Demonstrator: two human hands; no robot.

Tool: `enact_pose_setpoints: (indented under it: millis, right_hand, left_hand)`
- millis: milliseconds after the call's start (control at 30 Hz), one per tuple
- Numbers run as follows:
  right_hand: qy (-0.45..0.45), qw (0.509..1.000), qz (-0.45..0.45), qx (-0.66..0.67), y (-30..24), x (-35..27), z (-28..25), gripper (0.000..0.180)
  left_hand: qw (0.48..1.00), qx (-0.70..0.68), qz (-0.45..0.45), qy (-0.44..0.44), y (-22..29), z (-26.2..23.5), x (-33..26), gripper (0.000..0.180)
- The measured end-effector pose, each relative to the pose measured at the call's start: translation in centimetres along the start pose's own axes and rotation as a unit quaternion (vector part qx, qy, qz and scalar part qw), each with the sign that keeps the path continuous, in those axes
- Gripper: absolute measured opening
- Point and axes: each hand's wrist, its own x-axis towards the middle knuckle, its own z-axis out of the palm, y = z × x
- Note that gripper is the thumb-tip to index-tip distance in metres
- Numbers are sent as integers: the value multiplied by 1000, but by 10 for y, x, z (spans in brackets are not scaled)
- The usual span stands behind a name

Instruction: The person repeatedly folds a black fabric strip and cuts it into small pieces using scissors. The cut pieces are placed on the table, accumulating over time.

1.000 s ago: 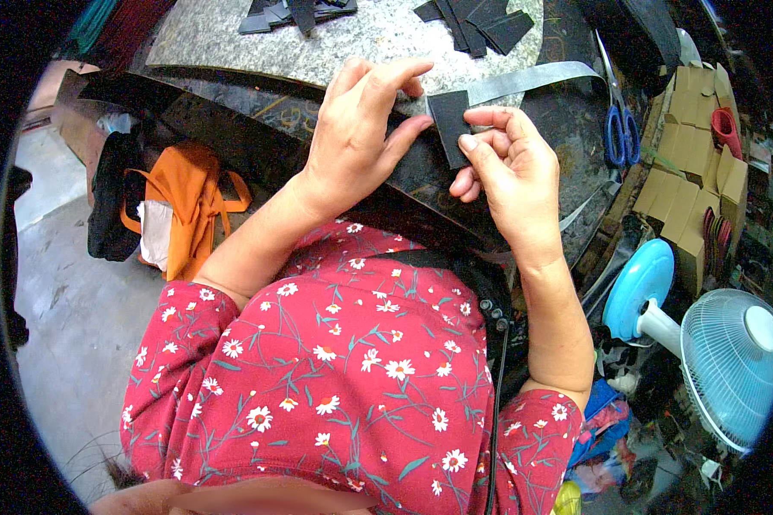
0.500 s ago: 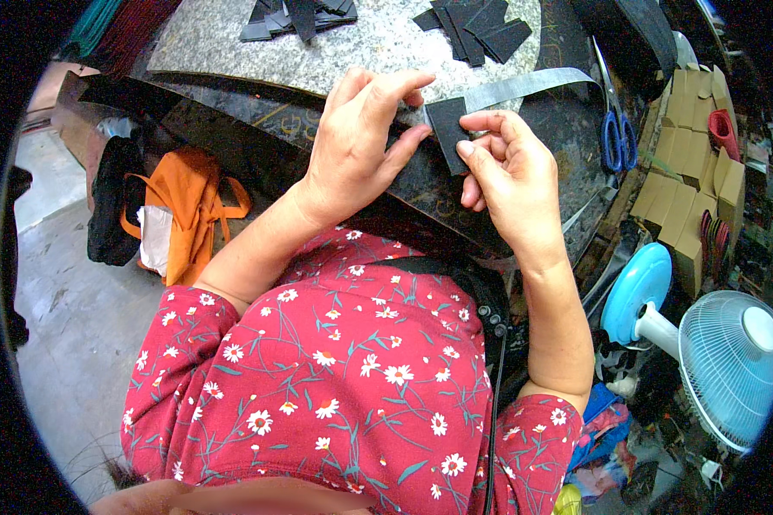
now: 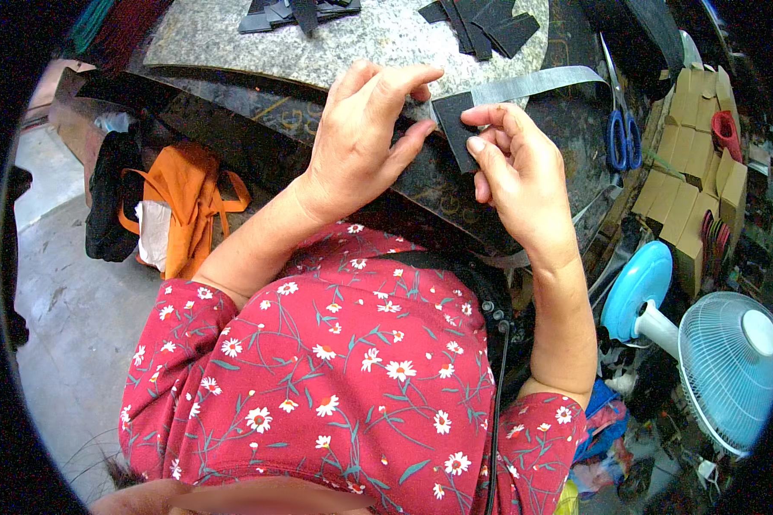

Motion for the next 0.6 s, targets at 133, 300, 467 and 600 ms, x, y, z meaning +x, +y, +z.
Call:
enact_pose_setpoints:
  millis: [133, 300, 467, 600]
  right_hand:
    - [-2, 1000, -5, -5, 0, 1, 0, 19]
    - [2, 999, -11, -33, 4, 4, 0, 20]
    - [5, 997, -41, -61, 0, 9, 3, 13]
    - [8, 992, -25, -126, -8, 0, -2, 11]
  left_hand:
    - [1000, -2, 5, 11, 0, 1, 0, 57]
    - [999, 8, 25, 18, -1, 2, -1, 54]
    - [997, 47, 62, -5, -3, 1, 0, 43]
    - [993, 86, 73, -38, 4, -2, 1, 31]
